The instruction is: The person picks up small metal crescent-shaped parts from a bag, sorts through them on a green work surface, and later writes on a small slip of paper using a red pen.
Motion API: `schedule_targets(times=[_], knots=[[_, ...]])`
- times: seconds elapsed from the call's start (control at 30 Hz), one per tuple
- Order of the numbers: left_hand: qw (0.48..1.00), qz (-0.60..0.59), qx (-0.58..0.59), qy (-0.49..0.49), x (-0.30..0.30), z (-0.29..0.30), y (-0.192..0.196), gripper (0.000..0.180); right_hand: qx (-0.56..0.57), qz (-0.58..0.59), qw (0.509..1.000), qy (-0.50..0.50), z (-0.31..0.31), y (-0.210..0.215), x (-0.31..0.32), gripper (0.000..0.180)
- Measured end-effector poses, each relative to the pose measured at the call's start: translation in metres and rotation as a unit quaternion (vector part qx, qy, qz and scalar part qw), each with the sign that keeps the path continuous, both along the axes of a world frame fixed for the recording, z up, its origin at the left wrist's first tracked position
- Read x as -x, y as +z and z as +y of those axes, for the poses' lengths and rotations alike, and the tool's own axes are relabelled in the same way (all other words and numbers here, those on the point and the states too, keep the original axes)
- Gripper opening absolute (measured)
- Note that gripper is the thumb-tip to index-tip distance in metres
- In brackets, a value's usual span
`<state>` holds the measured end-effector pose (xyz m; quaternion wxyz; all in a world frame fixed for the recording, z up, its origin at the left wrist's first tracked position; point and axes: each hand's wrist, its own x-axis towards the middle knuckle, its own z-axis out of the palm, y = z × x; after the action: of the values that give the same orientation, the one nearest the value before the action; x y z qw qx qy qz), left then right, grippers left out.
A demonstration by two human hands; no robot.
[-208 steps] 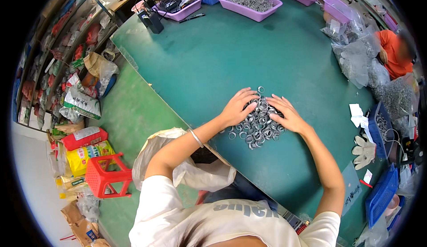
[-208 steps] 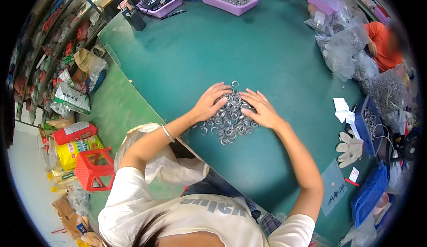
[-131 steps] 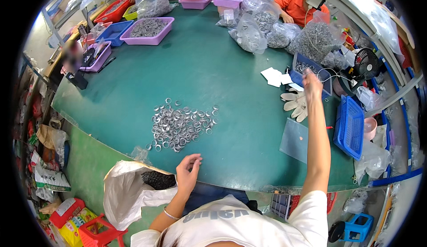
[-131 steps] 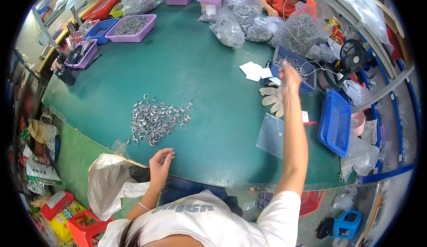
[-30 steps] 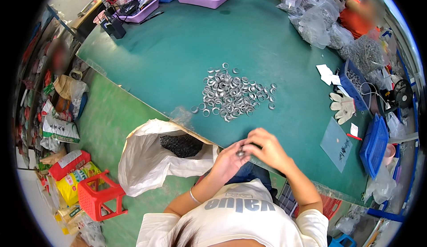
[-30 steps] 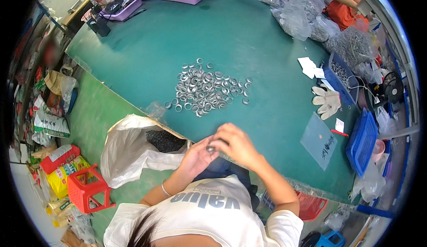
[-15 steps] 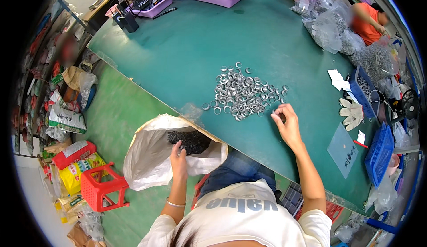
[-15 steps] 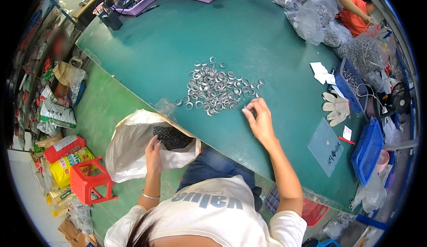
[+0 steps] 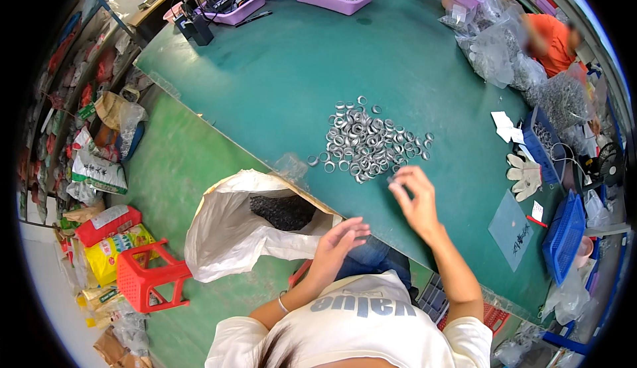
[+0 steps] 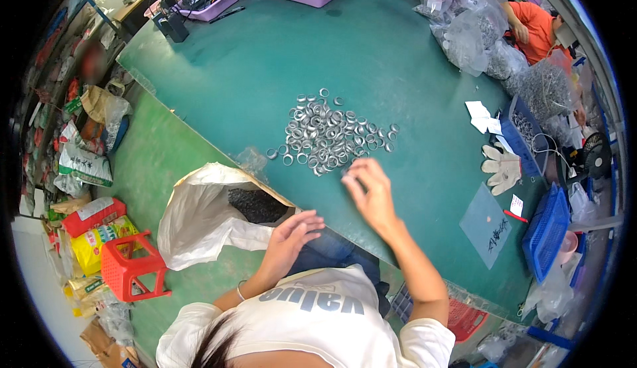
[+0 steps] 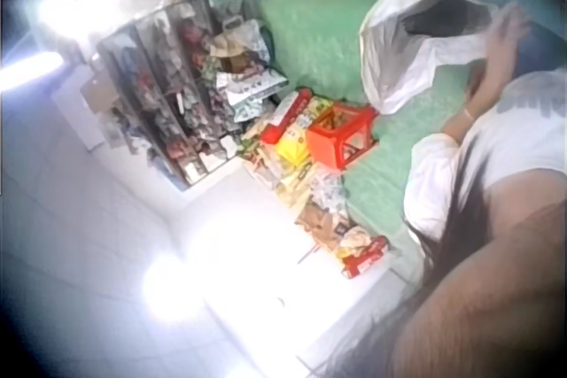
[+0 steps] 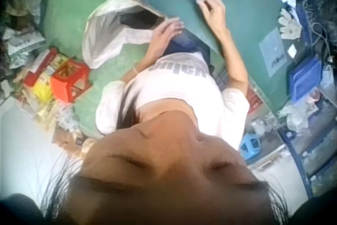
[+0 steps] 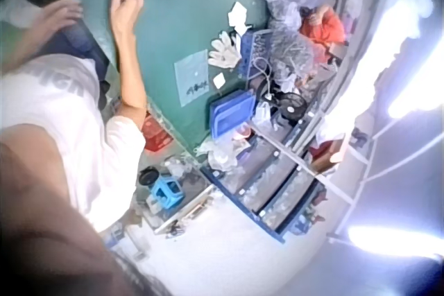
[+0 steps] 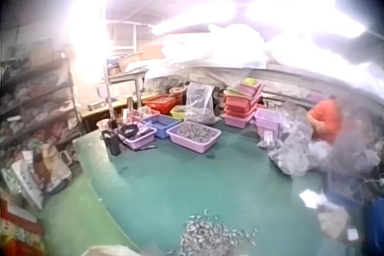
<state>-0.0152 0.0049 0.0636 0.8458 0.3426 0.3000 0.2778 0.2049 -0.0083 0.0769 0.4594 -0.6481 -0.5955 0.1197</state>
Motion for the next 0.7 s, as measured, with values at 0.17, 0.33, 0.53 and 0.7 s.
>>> schedule_targets(times=[0.17, 0.33, 0.53, 0.7], knots=[[0.947, -0.164, 0.276, 0.02, -0.015, 0.013, -0.032, 0.031, 0.056, -0.077, 0.98, 0.177, -0.012, 0.027, 0.039, 0.008], [0.978, -0.097, 0.155, 0.101, 0.017, 0.022, -0.025, 0.029, 0.023, -0.042, 0.994, -0.096, 0.031, 0.003, -0.015, 0.008], [0.936, 0.217, 0.032, 0.274, 0.085, 0.056, -0.058, 0.037, 0.043, -0.172, 0.978, -0.107, 0.048, -0.032, -0.026, 0.014], [0.906, 0.255, -0.048, 0.334, 0.082, 0.049, -0.049, 0.039, 0.033, -0.035, 0.991, -0.122, 0.026, -0.021, -0.025, 0.011]])
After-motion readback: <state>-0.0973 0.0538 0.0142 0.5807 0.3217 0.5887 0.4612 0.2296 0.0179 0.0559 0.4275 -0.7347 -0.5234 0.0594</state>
